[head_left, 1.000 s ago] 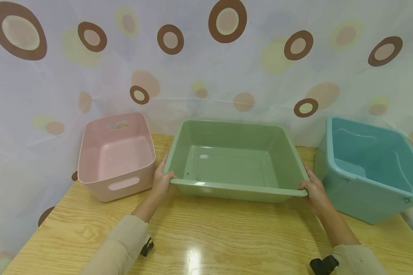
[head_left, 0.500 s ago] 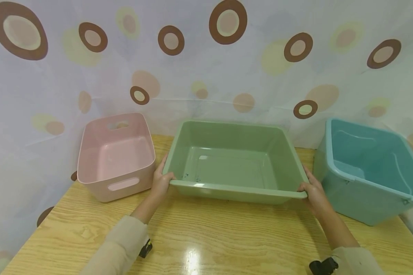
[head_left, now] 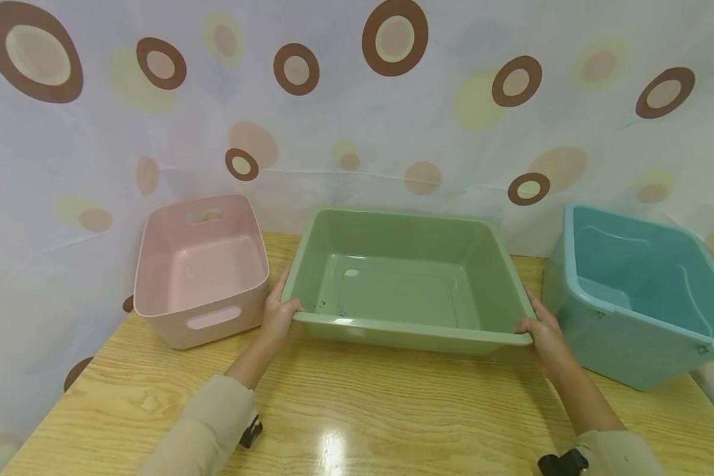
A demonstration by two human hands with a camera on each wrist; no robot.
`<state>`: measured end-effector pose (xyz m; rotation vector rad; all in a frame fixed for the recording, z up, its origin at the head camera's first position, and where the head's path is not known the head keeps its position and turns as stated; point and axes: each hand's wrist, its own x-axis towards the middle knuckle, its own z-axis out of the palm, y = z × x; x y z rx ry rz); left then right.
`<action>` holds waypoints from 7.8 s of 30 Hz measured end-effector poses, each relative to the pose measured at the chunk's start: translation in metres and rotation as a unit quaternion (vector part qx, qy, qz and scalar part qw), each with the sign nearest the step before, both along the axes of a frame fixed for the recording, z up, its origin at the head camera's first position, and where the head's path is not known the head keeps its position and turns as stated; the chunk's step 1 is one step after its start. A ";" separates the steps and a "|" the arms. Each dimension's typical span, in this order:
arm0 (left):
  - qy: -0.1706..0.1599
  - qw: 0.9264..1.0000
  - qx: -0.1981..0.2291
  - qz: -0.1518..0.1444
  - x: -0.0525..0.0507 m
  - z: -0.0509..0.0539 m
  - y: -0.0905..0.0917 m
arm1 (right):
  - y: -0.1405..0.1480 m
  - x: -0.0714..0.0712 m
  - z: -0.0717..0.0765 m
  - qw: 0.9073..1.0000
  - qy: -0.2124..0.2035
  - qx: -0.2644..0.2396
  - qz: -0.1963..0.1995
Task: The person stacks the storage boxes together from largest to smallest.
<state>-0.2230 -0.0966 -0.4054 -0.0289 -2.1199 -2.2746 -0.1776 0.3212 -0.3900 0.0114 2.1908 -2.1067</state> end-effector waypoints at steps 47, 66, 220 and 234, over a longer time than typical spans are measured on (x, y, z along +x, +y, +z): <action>0.008 1.000 -0.006 -0.005 0.008 0.003 -0.001 | -0.002 0.008 0.000 1.000 -0.008 0.005 -0.008; 0.008 1.000 0.002 -0.002 0.008 0.001 0.000 | -0.003 0.011 0.002 1.000 0.001 -0.005 -0.009; -0.006 1.000 -0.024 0.000 0.038 0.002 -0.007 | -0.001 0.036 -0.013 0.999 0.022 -0.043 -0.023; 0.002 1.000 -0.002 -0.011 0.042 0.004 -0.007 | 0.000 0.039 -0.017 0.998 0.043 -0.050 -0.009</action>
